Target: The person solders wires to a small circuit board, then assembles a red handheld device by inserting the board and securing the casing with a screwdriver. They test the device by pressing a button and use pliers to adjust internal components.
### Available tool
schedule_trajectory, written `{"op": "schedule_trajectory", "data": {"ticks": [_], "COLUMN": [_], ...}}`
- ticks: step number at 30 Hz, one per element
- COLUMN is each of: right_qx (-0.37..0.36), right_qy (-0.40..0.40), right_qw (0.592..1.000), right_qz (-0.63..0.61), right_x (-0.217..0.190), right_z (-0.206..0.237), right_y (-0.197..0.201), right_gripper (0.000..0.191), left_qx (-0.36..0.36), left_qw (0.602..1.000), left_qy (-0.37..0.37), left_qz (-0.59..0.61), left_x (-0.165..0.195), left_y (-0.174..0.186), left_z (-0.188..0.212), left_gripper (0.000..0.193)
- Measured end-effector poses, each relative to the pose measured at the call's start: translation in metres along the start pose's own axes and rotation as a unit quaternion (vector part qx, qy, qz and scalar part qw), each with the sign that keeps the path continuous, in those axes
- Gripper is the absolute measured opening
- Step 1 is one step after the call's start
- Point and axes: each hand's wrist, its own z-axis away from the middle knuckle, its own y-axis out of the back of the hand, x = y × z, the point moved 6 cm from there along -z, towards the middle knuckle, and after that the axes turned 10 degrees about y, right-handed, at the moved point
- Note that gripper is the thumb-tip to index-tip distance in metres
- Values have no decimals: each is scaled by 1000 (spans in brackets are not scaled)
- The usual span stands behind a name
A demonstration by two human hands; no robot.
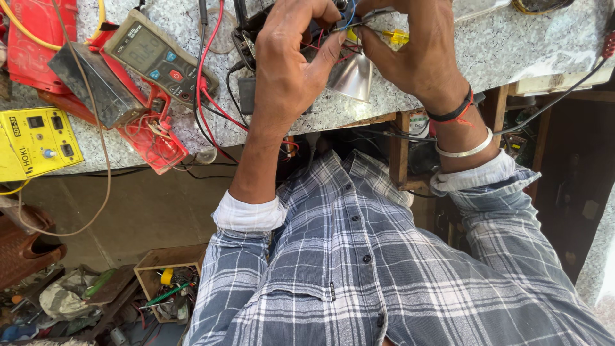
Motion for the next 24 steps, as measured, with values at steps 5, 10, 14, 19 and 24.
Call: {"op": "schedule_trajectory", "data": {"ticks": [5, 10, 14, 19, 24], "right_qx": [-8, -12, -15, -15, 0], "right_qy": [5, 3, -3, -31, -27], "right_qw": [1000, 1000, 1000, 999, 1000], "right_qz": [-3, -6, 21, 9, 9], "right_x": [-2, 0, 1, 1, -4], "right_z": [-3, -3, -3, -8, -16], "right_y": [4, 2, 3, 6, 9], "right_gripper": [46, 59, 66, 76, 81], "left_qx": [12, 7, 9, 14, 20], "left_qw": [1000, 1000, 999, 999, 998], "left_qy": [-3, 23, 16, 11, 49], "left_qz": [-12, -8, -27, -43, -30], "left_x": [4, 2, 5, 17, 29], "left_y": [0, 1, 2, 5, 11], "left_z": [0, 0, -1, -3, -5], "left_gripper": [21, 24, 25, 23, 23]}}
